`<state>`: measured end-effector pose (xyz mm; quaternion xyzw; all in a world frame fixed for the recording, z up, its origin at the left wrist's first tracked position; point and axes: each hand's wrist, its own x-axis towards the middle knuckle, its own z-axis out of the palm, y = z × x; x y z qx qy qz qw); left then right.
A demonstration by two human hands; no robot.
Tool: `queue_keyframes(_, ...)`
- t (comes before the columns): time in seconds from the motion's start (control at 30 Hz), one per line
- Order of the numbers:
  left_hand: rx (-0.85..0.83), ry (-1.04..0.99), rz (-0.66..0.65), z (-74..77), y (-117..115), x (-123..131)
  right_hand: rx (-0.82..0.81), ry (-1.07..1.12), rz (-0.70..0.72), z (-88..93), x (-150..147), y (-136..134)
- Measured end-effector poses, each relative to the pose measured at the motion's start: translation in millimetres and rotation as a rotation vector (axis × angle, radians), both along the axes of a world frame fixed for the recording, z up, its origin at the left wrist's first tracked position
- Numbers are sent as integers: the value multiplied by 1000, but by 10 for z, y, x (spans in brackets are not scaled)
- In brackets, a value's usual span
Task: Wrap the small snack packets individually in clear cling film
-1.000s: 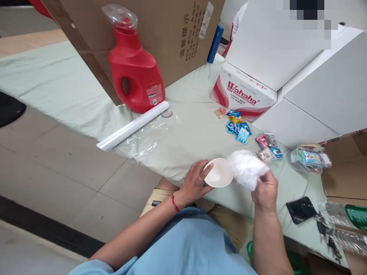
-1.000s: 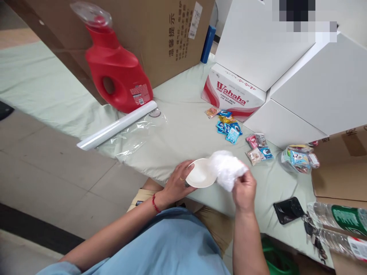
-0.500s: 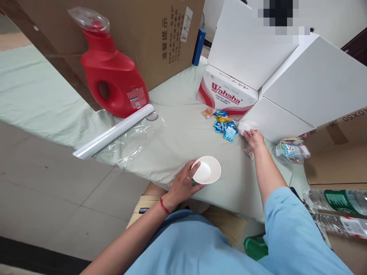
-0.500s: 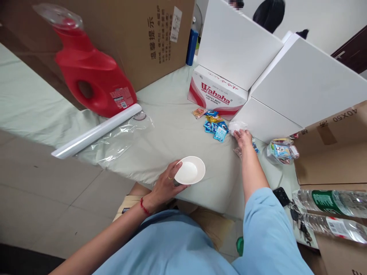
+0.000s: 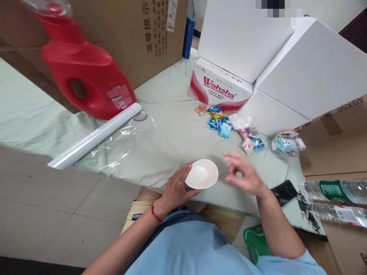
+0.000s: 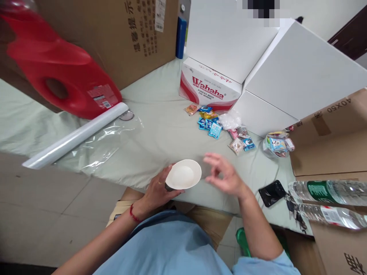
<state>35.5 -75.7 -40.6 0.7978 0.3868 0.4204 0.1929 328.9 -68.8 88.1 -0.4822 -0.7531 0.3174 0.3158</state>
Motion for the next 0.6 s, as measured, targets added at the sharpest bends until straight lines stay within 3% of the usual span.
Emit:
queue_keyframes(0.03, 18, -3, -34, 2, 3, -8, -13, -100, 143, -22, -147, -189)
queue_keyframes(0.1, 60, -14, -119, 16, 15, -26, 47, -248, 226, -98, -360, -439)
queue_keyframes(0.17, 69, -14, -196, 40, 31, -44, 110, -298, 196, -158, -405, -562)
queue_keyframes(0.23, 40, -10, -231, 67, 44, -57, 126, -275, 91, -129, -269, -658)
queue_keyframes(0.33, 0, 11, -195, 92, 44, -52, 34, -275, -214, 108, 181, -923)
queue_keyframes(0.47, 35, 84, -136, 94, 25, -11, -216, -450, -602, 566, 1073, -1352)
queue_keyframes(0.53, 68, 126, -125, 92, 21, 7, -337, -597, -760, 790, 1624, -1370)
queue_keyframes(0.6, 84, 171, -113, 88, 21, 17, -355, -774, -956, 1011, 2211, -1155)
